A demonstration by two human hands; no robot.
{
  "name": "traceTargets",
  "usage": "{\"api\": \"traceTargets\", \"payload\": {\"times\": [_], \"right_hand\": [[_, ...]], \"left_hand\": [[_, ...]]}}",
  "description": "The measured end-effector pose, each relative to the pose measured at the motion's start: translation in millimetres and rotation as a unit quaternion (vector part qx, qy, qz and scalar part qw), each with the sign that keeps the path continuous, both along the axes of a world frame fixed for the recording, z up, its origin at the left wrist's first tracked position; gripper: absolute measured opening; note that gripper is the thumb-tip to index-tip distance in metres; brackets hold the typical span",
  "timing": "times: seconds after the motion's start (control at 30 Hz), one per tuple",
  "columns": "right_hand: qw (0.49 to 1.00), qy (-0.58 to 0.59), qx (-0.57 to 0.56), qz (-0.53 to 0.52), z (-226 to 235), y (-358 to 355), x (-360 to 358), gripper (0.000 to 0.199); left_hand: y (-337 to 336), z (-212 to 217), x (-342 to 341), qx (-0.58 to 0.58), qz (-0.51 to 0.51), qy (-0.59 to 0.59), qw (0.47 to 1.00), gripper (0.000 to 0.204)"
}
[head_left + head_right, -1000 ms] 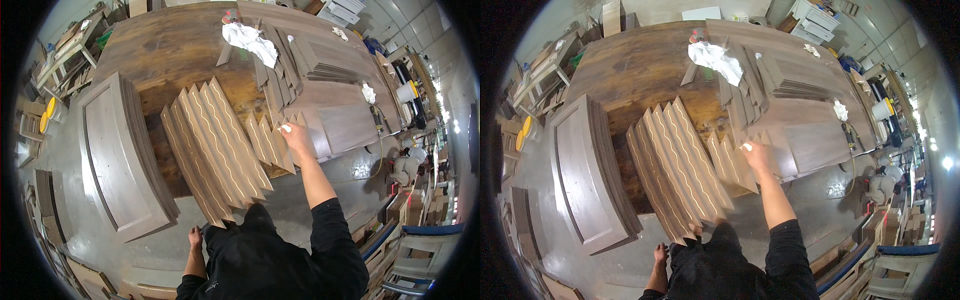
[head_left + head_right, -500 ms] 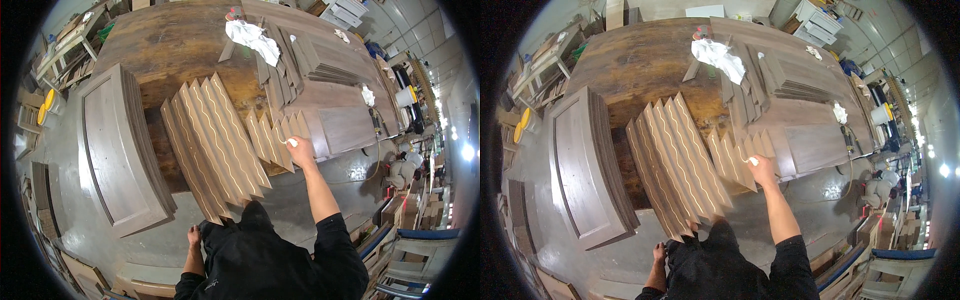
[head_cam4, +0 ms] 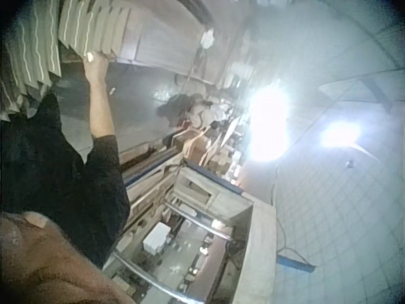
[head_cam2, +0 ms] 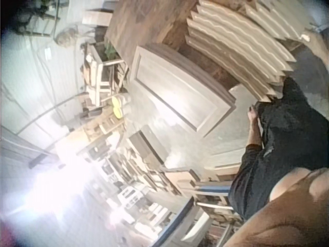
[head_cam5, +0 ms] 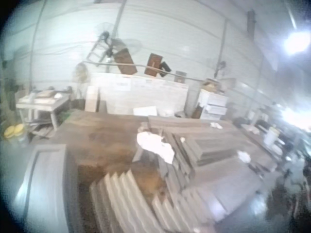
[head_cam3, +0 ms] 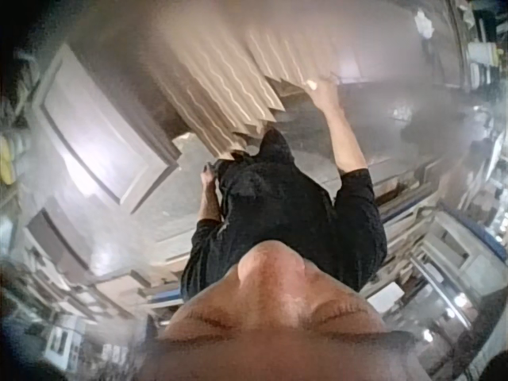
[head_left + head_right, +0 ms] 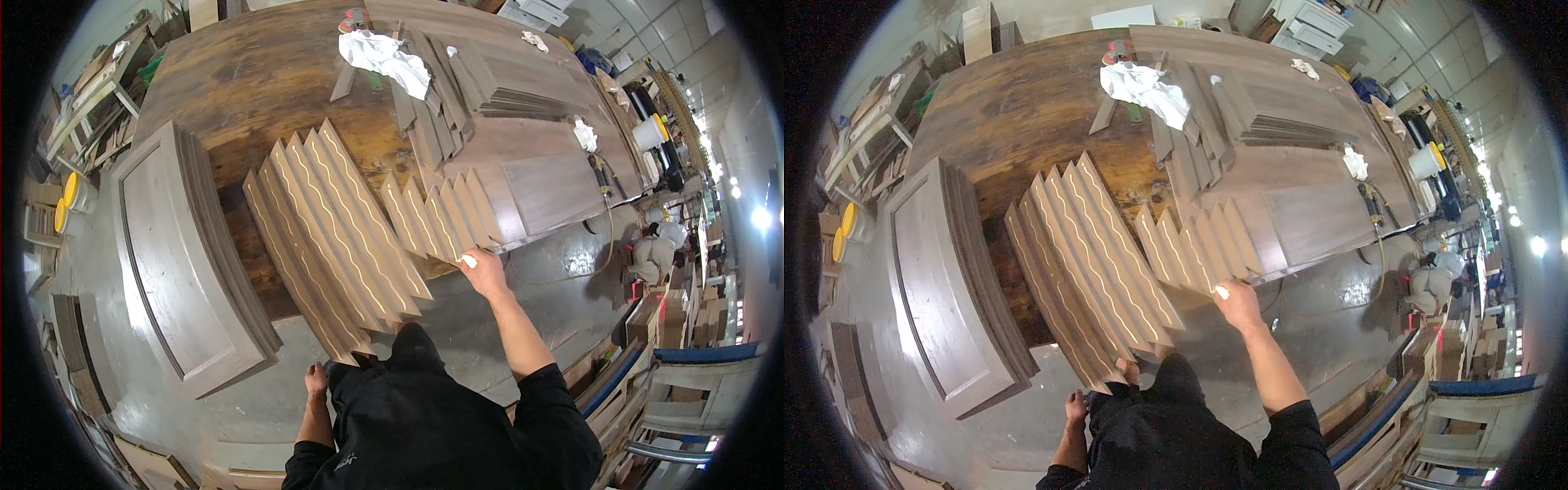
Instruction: The recorder assembles wooden panels using a nail gun and then applies wood glue to the edges of several wooden strips on a workbench.
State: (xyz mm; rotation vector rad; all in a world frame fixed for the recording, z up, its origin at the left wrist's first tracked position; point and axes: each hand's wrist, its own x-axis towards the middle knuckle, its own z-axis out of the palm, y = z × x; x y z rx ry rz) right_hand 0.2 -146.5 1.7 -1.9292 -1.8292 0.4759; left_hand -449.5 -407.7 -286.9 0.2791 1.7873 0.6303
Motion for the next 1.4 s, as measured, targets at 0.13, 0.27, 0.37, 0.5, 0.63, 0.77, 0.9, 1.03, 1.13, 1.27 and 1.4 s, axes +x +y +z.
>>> {"api": "traceTargets", "payload": {"times": [0.13,0.27,0.37,0.5,0.63,0.77,0.9,1.03,1.13,1.27,1.4], "right_hand": [[1.0,0.01,-0.016,0.013,7.2,-4.9,3.8,0.016],[0.923,0.344,0.001,-0.174,27.7,-8.5,6.7,0.024],[0.801,0.562,-0.002,-0.206,35.6,-19.2,-16.1,0.035],[0.648,0.739,-0.062,-0.172,16.5,-41.0,-77.0,0.048],[0.675,0.721,-0.144,-0.052,39.5,-53.3,-145.2,0.049],[0.76,0.613,-0.178,0.121,84.5,-56.4,-183.9,0.049],[0.891,0.33,0.01,0.311,106.9,-48.9,-175.7,0.05],[0.869,0.418,0.014,0.264,90.5,-45.6,-147.4,0.049],[0.833,0.507,-0.052,0.215,91.0,-46.3,-130.9,0.045],[0.8,0.577,-0.089,0.134,101.5,-41.7,-115.4,0.039],[0.822,0.537,-0.119,0.147,83.4,-28.5,-92.4,0.041]], "left_hand": [[-2.6,0.3,-4.3,-0.001,-0.007,-0.003,1.0,0.035],[-7.4,41.7,-5.2,0.142,-0.233,0.122,0.954,0.042],[14.7,121.7,-8.1,-0.001,-0.419,0.008,0.908,0.053],[31.7,196.2,-5.9,0.038,-0.574,0.055,0.816,0.051],[107.9,331.1,38.3,0.121,-0.493,-0.074,0.859,0.042],[153.9,380.1,95.7,0.318,-0.269,-0.136,0.899,0.035],[182.1,374.0,120.2,0.312,-0.24,-0.143,0.908,0.027],[194.0,386.7,148.9,0.386,-0.165,-0.167,0.892,0.027],[199.9,404.9,167.9,0.394,-0.179,-0.126,0.893,0.029],[208.5,401.4,196.2,0.479,-0.228,-0.031,0.847,0.035],[213.2,407.9,210.3,0.399,-0.283,0.07,0.869,0.032]]}}
